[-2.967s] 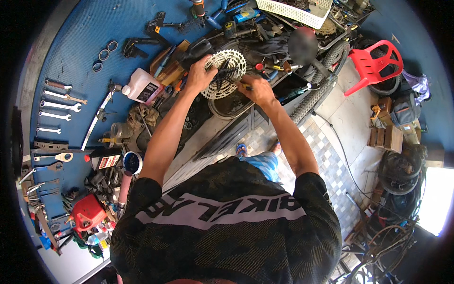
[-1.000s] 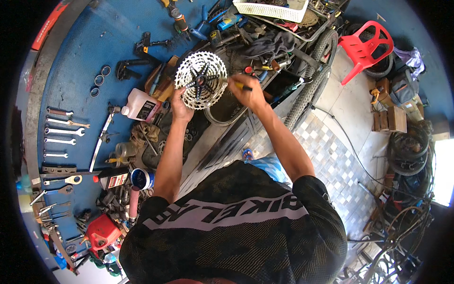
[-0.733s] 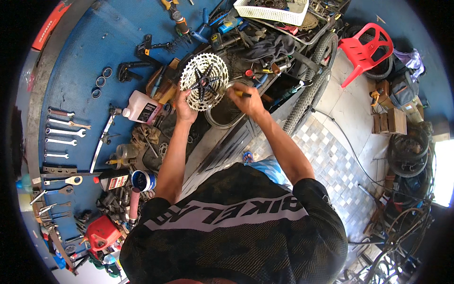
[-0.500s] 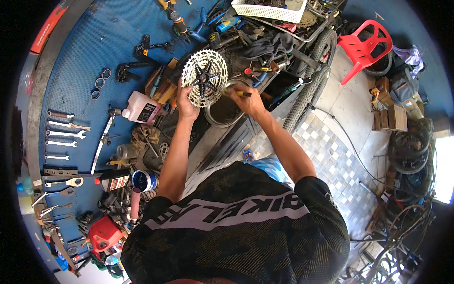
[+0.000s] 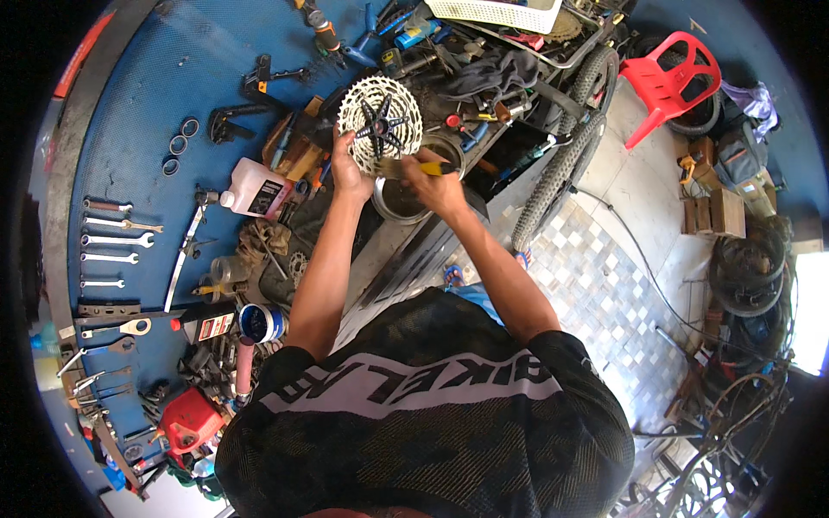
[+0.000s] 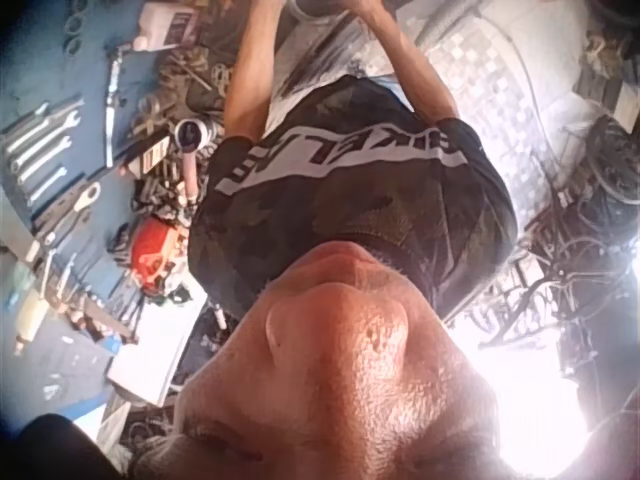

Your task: The person scrubs a bicycle cassette with a yellow brush over a metal tray, rotating the cassette to clean between the sprockets. The cassette is then placed into the tray.

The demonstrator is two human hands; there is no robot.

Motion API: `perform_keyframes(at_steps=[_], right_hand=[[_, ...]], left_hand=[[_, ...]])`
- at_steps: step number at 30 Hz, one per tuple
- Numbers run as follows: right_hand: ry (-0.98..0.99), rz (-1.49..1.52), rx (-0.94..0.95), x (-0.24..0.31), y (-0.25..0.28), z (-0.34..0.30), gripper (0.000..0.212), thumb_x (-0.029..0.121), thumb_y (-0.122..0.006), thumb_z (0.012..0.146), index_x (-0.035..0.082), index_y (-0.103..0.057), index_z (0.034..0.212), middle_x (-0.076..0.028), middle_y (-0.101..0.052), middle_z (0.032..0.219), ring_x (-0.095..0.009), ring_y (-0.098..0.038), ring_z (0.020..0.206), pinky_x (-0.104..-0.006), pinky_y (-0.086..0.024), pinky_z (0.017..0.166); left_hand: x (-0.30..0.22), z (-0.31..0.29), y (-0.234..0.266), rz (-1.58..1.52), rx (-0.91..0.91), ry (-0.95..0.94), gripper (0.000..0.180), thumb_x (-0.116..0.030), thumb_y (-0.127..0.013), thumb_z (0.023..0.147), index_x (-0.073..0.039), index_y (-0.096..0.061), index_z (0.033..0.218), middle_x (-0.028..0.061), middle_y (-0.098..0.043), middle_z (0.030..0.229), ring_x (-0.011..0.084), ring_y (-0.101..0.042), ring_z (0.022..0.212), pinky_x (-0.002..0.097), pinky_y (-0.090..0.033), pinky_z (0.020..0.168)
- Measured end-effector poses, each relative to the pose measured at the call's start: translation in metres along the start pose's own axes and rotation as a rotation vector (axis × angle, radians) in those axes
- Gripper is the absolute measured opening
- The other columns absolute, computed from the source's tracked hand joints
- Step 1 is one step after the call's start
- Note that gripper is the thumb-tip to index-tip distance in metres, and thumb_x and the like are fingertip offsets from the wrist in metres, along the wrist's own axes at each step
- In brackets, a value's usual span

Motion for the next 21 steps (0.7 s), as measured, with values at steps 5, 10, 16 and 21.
perform_keyframes(at_steps=[5, 10, 16, 21], right_hand=[[0.088, -0.071, 0.012, -0.002, -0.001, 0.005, 0.034, 0.039, -0.069, 0.107, 0.005, -0.071, 0.107, -0.002, -0.070, 0.077, -0.010, -0.070, 0.067, -0.0275, -0.050, 0.052], [-0.067, -0.006, -0.003, 0.002, 0.011, 0.000, 0.033, 0.038, -0.069, 0.107, 0.004, -0.071, 0.106, -0.001, -0.069, 0.076, -0.009, -0.068, 0.067, -0.0264, -0.050, 0.052], [0.029, 0.030, 0.059, 0.033, -0.016, -0.015, 0.032, 0.036, -0.070, 0.107, 0.004, -0.071, 0.105, -0.003, -0.072, 0.080, -0.008, -0.066, 0.065, -0.0275, -0.049, 0.053], [0.004, -0.257, -0.022, -0.010, 0.032, 0.000, 0.031, 0.033, -0.073, 0.104, 0.003, -0.075, 0.102, -0.008, -0.073, 0.077, -0.014, -0.070, 0.070, -0.0325, -0.054, 0.064]], left_hand=[[0.007, -0.002, 0.000, 0.048, -0.004, -0.034, 0.056, -0.026, -0.055, 0.097, -0.017, -0.051, 0.152, 0.0075, -0.065, 0.144, 0.0279, -0.066, 0.128, 0.0474, -0.054, 0.109], [0.011, 0.002, -0.007, 0.082, -0.002, -0.059, 0.058, -0.025, -0.053, 0.097, -0.015, -0.049, 0.154, 0.0086, -0.064, 0.145, 0.0269, -0.066, 0.127, 0.0453, -0.054, 0.109], [0.019, 0.001, -0.002, 0.184, -0.032, -0.056, 0.065, -0.018, -0.050, 0.096, -0.011, -0.045, 0.160, 0.0090, -0.058, 0.154, 0.0254, -0.057, 0.140, 0.0422, -0.046, 0.117], [0.014, 0.001, -0.008, 0.019, 0.030, -0.045, 0.064, -0.019, -0.050, 0.096, -0.011, -0.045, 0.160, 0.0092, -0.058, 0.154, 0.0255, -0.057, 0.140, 0.0424, -0.046, 0.117]])
Point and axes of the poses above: each hand's wrist, its own z-axis towards the middle knuckle, its own y-axis out of the back of the hand, x = y × z, the point moved 2 cm from there along z, towards the middle knuckle
